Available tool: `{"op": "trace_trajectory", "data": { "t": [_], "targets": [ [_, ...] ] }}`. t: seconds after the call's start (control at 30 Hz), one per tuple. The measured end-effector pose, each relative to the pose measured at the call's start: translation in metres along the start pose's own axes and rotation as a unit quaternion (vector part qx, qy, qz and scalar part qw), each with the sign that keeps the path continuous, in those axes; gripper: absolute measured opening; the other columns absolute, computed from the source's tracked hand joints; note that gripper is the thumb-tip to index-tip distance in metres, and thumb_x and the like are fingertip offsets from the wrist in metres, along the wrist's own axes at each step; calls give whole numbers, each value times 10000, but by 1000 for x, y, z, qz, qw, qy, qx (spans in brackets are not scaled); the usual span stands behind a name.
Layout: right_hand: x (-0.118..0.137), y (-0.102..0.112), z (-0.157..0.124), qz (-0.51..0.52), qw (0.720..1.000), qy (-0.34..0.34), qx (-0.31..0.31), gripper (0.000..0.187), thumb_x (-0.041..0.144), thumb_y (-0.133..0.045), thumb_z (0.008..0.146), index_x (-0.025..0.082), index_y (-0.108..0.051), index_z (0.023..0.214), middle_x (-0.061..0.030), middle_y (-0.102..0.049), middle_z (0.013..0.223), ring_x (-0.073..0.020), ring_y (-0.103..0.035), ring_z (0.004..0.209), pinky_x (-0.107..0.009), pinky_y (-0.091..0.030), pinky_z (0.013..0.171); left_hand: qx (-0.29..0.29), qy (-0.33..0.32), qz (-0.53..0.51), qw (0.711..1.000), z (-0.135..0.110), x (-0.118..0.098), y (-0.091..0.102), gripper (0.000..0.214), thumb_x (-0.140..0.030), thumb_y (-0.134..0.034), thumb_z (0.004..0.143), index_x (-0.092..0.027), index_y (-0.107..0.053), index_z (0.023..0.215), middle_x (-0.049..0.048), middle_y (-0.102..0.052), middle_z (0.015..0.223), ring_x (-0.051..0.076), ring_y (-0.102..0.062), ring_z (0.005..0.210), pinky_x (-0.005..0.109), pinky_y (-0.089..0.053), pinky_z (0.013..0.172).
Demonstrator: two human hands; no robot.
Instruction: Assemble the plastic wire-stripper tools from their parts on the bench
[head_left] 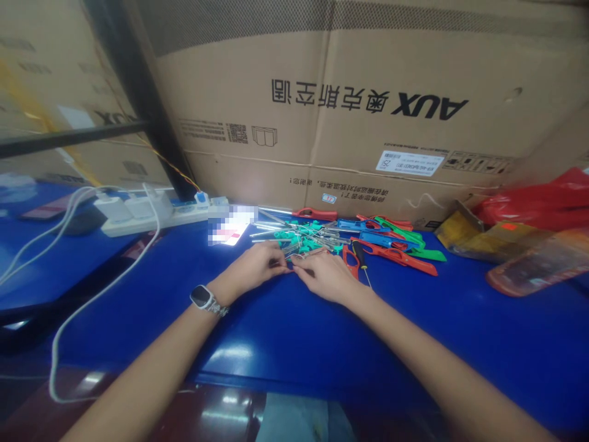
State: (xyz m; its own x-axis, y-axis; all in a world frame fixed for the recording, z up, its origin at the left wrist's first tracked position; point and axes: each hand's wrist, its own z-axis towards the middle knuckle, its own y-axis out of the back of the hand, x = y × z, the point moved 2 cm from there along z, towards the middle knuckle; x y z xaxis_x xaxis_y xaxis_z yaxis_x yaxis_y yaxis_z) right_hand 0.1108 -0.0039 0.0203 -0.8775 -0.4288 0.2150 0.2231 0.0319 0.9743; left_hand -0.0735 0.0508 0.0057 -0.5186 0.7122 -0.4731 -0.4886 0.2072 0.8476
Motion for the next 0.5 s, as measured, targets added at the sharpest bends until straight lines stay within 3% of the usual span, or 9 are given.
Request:
{"op": "trace_trajectory", "data": {
  "t": [0.2,0.3,0.37,0.43,0.5],
  "targets": [
    [-2,0,-3,26,1000,7,-12,381,374,-421,997,280,-650,1286,-54,-745,1051,-209,-675,893,-290,-446,704,-26,-17,87,996,-4,-13,5,230,-284,-662,902,-215,-669,1121,69,-611,1063,221,-585,967,329,-482,815],
    [-11,-1,-4,96,995,18,15,375,306,-496,945,250,-647,1283,-11,-718,826,-163,-620,716,-263,-414,639,-6,-44,122,992,-4,-16,2,236,-281,-610,940,-239,-699,1155,68,-620,1058,217,-576,962,337,-478,839],
    [-21,-1,-5,164,986,11,35,465,220,-466,934,218,-551,1391,28,-647,678,-136,-549,605,-248,-393,597,2,-42,131,991,-3,-15,-1,226,-291,-581,958,-237,-729,1120,71,-626,1039,210,-572,941,336,-480,829],
    [-32,0,-6,190,981,-26,7,485,192,-391,962,196,-497,1435,30,-619,656,-134,-524,590,-250,-397,596,2,-36,135,990,-3,-14,-2,232,-300,-567,966,-229,-747,1095,78,-625,1027,207,-568,920,337,-484,812],
    [-40,3,-7,140,987,-57,-62,414,235,-384,985,208,-593,1341,-15,-655,772,-161,-571,730,-272,-427,660,0,-35,139,990,-2,-13,-2,244,-311,-561,968,-223,-753,1090,84,-619,1023,207,-563,905,341,-488,798]
  ]
}}
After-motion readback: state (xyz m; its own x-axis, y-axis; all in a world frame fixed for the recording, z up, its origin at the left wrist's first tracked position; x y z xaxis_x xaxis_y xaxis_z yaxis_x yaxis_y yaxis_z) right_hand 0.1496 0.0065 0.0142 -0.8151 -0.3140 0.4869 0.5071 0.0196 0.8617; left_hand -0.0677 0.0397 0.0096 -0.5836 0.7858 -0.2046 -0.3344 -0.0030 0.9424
